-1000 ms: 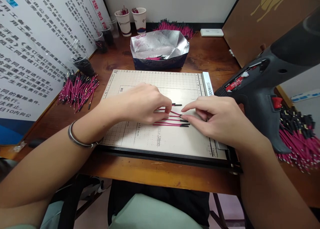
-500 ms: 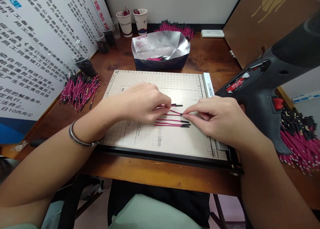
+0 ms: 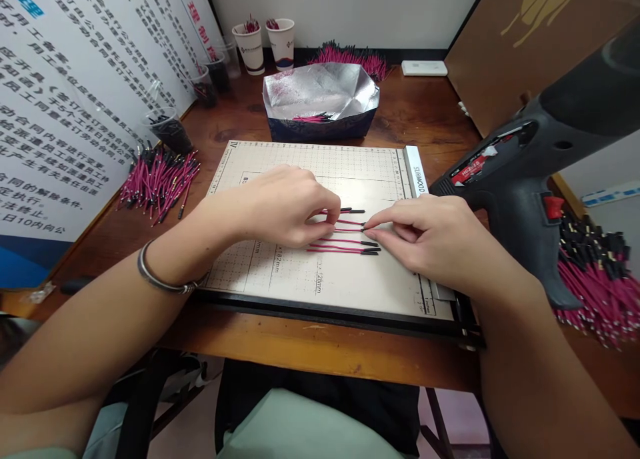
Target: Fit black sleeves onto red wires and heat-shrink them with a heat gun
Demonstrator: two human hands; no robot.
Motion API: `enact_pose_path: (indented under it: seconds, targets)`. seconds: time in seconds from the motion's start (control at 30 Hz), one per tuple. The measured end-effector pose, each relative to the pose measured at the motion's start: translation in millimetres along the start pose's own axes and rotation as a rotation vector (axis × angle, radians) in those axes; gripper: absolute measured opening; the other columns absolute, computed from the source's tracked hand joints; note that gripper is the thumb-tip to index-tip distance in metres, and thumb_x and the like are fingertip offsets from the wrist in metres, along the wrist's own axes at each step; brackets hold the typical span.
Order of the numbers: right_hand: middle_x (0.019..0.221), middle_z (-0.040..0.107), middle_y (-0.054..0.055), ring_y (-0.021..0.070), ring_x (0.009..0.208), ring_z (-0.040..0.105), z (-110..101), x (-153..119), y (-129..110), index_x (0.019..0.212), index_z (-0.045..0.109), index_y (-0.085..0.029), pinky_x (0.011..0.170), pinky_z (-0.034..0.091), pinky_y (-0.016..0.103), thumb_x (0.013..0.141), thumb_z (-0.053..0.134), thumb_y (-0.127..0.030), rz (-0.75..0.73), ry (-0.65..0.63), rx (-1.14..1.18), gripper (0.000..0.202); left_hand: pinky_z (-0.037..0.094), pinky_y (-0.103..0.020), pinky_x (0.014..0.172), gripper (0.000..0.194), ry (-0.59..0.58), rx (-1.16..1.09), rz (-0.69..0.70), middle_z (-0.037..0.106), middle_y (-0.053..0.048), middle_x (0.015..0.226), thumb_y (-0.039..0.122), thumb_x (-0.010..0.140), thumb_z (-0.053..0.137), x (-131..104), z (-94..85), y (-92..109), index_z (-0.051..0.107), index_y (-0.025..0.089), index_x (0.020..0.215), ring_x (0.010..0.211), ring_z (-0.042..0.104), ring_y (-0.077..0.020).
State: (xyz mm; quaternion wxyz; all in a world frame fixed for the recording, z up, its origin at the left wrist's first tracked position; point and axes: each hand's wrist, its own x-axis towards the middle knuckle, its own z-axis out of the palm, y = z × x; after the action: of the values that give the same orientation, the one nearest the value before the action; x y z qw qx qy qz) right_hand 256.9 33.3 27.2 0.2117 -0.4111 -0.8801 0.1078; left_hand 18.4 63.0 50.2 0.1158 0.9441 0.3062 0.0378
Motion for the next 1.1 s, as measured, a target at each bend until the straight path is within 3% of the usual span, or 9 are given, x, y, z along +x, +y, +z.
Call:
enact_pose_path:
  seconds: [0.2,0.47,0.67,0.83,1.1]
  targets:
    - [0.046,0.041,-0.007,0.0095,0.050,0.044,-0.5,1.4,-2.6,0.081,0.075,-0.022,0.059,0.036,0.026,0.088,0.060,-0.021,0.049,-0.026,-0.007,0.017,0.026,-0.027,0.053,0.020,0.013,-0.024,0.014,0.058,0.003,0.049,0.029,0.087,0.059,0.0,-0.4,0.2,0.075,0.020,0.080,0.044,0.045,-0.0106]
    - [0.046,0.036,-0.008,0.0082,0.045,0.037,-1.9,1.4,-1.5,0.081,0.074,-0.023,0.054,0.031,0.026,0.086,0.064,-0.022,0.103,-0.069,0.035,0.011,0.026,-0.026,0.051,0.014,0.035,-0.002,0.018,0.058,0.004,0.048,0.023,0.084,0.063,0.6,1.1,0.3,0.075,0.021,0.079,0.043,0.045,-0.0101]
    - [0.047,0.038,-0.008,0.0083,0.047,0.038,-3.0,1.2,-1.3,0.081,0.071,-0.023,0.055,0.031,0.025,0.089,0.063,-0.023,0.107,-0.004,0.045,0.011,0.027,-0.027,0.051,0.018,0.058,-0.009,0.034,0.060,0.002,0.051,0.029,0.089,0.061,-0.6,0.1,0.7,0.075,0.020,0.081,0.044,0.046,-0.0102]
    - [0.050,0.037,-0.008,0.0074,0.047,0.037,-3.7,0.9,-3.7,0.082,0.069,-0.023,0.053,0.031,0.024,0.089,0.062,-0.022,0.084,0.029,0.075,0.010,0.030,-0.027,0.053,0.020,0.116,-0.035,0.087,0.067,0.001,0.059,0.017,0.084,0.054,-0.9,-1.9,0.7,0.073,0.019,0.080,0.047,0.049,-0.0099]
    - [0.076,0.068,-0.002,0.0096,0.055,0.047,-2.7,-1.3,-2.7,0.096,0.072,-0.023,0.058,0.039,0.027,0.090,0.067,-0.028,-0.027,0.071,0.068,0.009,0.031,-0.027,0.053,0.024,0.123,-0.057,0.121,0.070,-0.001,0.062,0.024,0.090,0.054,-0.9,-1.6,-0.2,0.075,0.018,0.081,0.049,0.052,-0.0104]
